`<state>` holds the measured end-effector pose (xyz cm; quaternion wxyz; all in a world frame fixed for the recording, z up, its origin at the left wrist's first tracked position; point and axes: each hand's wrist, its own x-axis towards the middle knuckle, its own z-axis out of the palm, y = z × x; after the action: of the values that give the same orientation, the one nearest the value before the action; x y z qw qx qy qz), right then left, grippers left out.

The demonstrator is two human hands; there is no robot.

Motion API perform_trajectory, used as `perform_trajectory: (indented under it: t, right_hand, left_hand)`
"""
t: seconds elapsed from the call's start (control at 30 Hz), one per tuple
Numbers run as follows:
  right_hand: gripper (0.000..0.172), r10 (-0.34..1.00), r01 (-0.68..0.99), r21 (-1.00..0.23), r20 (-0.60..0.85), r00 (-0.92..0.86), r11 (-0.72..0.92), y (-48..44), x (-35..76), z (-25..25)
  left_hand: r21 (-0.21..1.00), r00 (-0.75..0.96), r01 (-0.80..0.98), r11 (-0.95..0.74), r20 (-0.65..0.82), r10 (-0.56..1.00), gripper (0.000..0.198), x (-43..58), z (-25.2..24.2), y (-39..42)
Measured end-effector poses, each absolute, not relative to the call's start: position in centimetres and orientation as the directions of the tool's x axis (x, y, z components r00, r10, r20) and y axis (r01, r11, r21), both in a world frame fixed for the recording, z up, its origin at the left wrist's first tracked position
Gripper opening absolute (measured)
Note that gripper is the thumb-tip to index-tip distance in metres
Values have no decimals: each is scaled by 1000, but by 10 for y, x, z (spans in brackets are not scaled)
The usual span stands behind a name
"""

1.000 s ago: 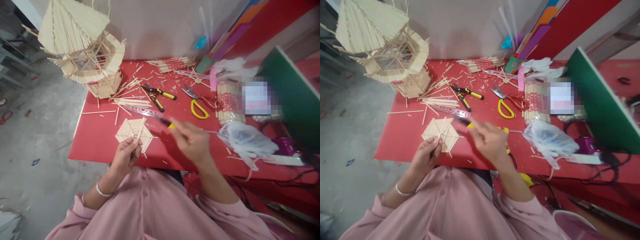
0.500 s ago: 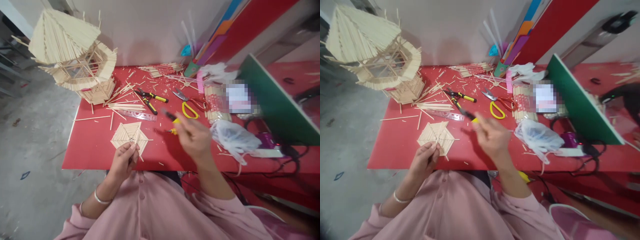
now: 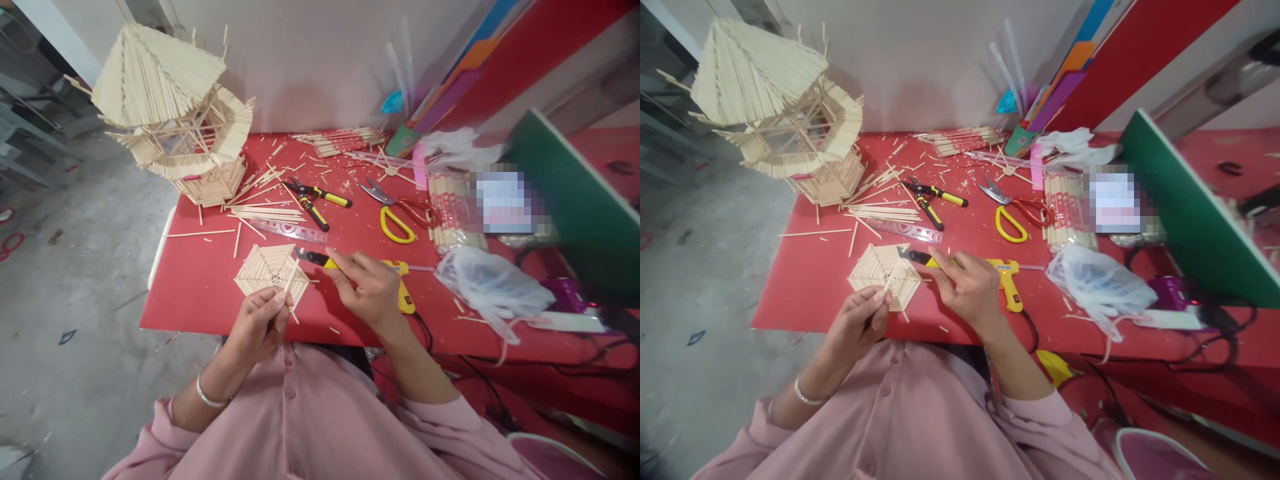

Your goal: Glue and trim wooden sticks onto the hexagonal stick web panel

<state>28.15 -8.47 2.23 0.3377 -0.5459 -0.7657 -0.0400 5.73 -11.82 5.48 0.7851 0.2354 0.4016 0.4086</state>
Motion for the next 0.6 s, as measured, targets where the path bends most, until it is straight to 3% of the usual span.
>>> perform_trajectory:
  t: [0.1,0.17,0.2,0.23,0.33,0.43,0.53,0.6]
  right_hand:
    - [35,839,938,-311,542,45,150,-70,309,17]
    - [40,769,938,-341,586,257,-53,-63,328,18]
    - [41,748,923,-376,590,304,-79,-63,332,21]
    - [41,760,911,-410,578,297,-44,-67,330,25]
    - [35,875,849,-452,483,-26,275,-89,297,33]
    - [32,855,806,-412,477,-206,424,-107,264,29]
    - [32,854,903,-311,510,-105,297,-98,273,19]
    - [37,848,935,-325,527,53,143,-86,291,17]
  left_hand:
    - [685,373,-436,584,-453,810,42,50,54,-129]
    - [673,385,-425,606,-471,793,42,46,51,-133]
    - [663,378,-434,610,-481,791,42,45,49,-133]
    - [663,344,-442,605,-498,796,42,45,46,-132]
    - [695,279,-465,548,-473,836,40,51,40,-123]
    - [699,281,-479,532,-452,847,37,55,42,-121]
    - [678,386,-443,587,-446,807,39,51,47,-130]
    - [677,410,-425,601,-448,795,40,48,48,-135]
